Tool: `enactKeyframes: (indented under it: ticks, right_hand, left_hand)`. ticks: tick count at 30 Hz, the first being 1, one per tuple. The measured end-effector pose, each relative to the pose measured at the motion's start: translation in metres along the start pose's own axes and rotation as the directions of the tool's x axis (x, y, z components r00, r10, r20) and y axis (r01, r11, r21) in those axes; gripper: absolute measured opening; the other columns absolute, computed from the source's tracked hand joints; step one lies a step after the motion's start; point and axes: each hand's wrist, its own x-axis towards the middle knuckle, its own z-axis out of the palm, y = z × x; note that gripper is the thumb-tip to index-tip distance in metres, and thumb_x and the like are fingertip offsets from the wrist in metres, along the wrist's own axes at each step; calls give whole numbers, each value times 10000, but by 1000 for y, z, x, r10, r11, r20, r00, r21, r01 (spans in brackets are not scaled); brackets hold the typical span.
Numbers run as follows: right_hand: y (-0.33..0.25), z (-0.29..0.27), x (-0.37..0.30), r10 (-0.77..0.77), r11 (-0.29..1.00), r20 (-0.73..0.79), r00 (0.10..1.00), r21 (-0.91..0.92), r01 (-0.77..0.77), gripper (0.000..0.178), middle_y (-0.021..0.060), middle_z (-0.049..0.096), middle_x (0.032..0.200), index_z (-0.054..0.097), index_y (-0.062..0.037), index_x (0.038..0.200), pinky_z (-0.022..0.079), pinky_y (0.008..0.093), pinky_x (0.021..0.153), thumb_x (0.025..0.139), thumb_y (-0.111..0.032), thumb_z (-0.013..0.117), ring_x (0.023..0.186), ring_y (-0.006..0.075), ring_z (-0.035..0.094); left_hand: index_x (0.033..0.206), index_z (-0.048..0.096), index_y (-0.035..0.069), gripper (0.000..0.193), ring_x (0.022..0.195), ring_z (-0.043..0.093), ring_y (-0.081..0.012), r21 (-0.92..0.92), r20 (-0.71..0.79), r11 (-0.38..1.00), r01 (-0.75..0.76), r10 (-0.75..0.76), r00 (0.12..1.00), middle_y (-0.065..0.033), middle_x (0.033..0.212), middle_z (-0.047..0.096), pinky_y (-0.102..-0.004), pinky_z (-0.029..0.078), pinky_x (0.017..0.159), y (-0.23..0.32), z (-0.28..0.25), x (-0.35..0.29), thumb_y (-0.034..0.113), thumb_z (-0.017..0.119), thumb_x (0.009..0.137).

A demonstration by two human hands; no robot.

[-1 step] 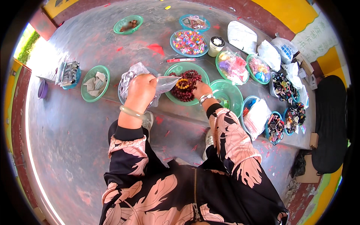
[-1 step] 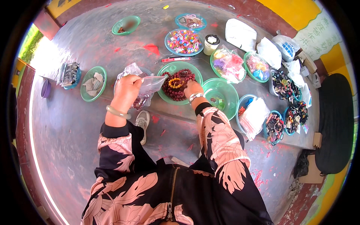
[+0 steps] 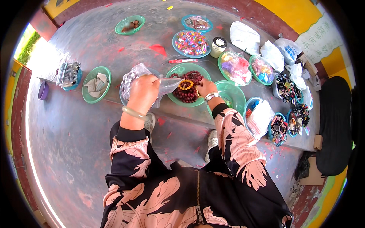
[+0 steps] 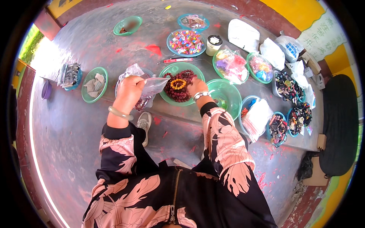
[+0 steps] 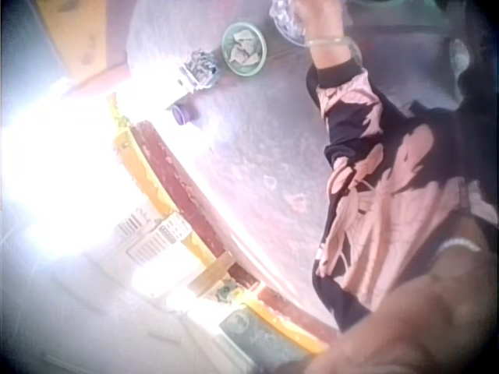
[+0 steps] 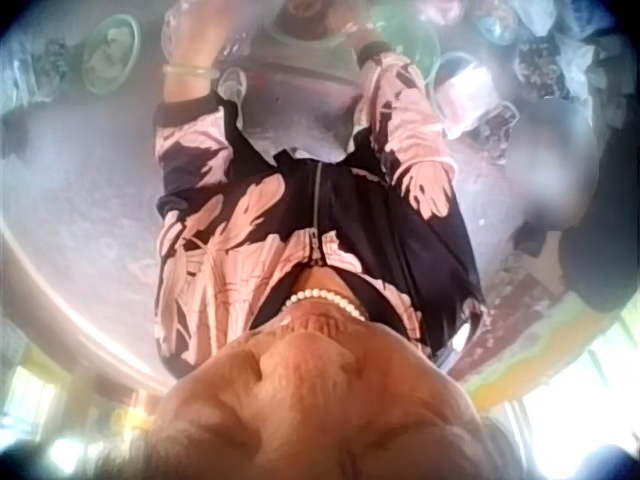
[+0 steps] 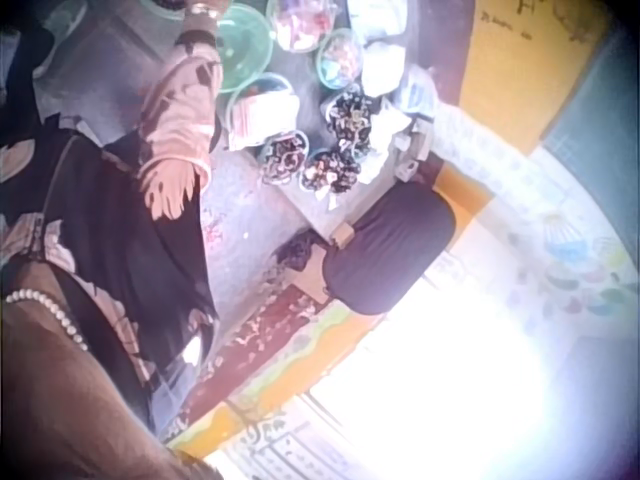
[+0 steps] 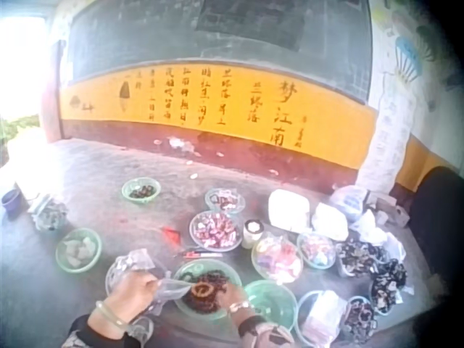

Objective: The person sits on the floor and packs beaded bracelets from a green bowl into small clear plastic bags. They repeatedly pick up bracelets, place them into bags, and set the filled bags aside on the table.

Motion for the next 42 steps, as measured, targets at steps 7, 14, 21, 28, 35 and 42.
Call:
enactKeyframes:
  ticks: [7, 14, 21, 28, 35, 42]
  right_hand:
    - [-5, -99, -14, -83, 904, -69, 994, 414, 104, 207, 140, 654, 834, 626, -69, 897, 484, 386, 723, 760, -224, 615, 805, 298, 631]
    - [-27, -180, -64, -194, 598, -64, 979, 784, 169, 165, 29, 628, 842, 586, -10, 992, 482, 241, 673, 837, -64, 605, 757, 93, 584]
    - [-40, -198, -87, -373, 362, -16, 928, 918, 162, 192, 4, 600, 923, 562, -16, 1052, 493, 229, 743, 861, -35, 583, 829, 82, 576]
    - [-39, -190, -85, -379, 492, 90, 921, 863, 118, 184, 9, 591, 895, 574, -14, 1036, 468, 212, 712, 858, -56, 595, 797, 65, 551]
    - [-53, -196, -89, -365, 699, 179, 914, 701, 142, 194, 0, 601, 804, 612, -39, 999, 466, 231, 665, 810, -65, 641, 745, 62, 561]
    - [-63, -159, -86, -650, 690, -53, 758, 378, 618, 194, 89, 606, 843, 620, -36, 928, 470, 321, 680, 749, -103, 655, 766, 240, 587]
  left_hand:
    - [777, 642, 11, 136, 710, 588, -347, -13, 79, 999, -46, 47, 996, -180, 742, 608, -407, 448, 637, 4, 13, -2, 140, 601, 784]
    - [756, 633, -3, 137, 711, 580, -360, -80, 124, 975, -205, 214, 969, -195, 735, 595, -421, 453, 653, 9, 41, -8, 127, 598, 779]
    - [751, 629, -9, 172, 728, 583, -379, -93, 237, 970, -224, 240, 941, -216, 743, 592, -433, 456, 650, 24, 58, -11, 153, 577, 781]
    - [766, 632, -7, 201, 725, 586, -393, -89, 256, 972, -215, 231, 939, -223, 740, 592, -434, 459, 640, 24, 65, -8, 183, 573, 788]
    - [761, 633, 6, 184, 736, 584, -383, -127, 234, 969, -211, 236, 943, -211, 753, 596, -435, 457, 642, 26, 63, -10, 178, 573, 785]
    - [763, 634, 9, 167, 740, 584, -381, -108, 234, 961, -256, 275, 933, -208, 757, 595, -441, 459, 646, 24, 69, -11, 148, 545, 792]
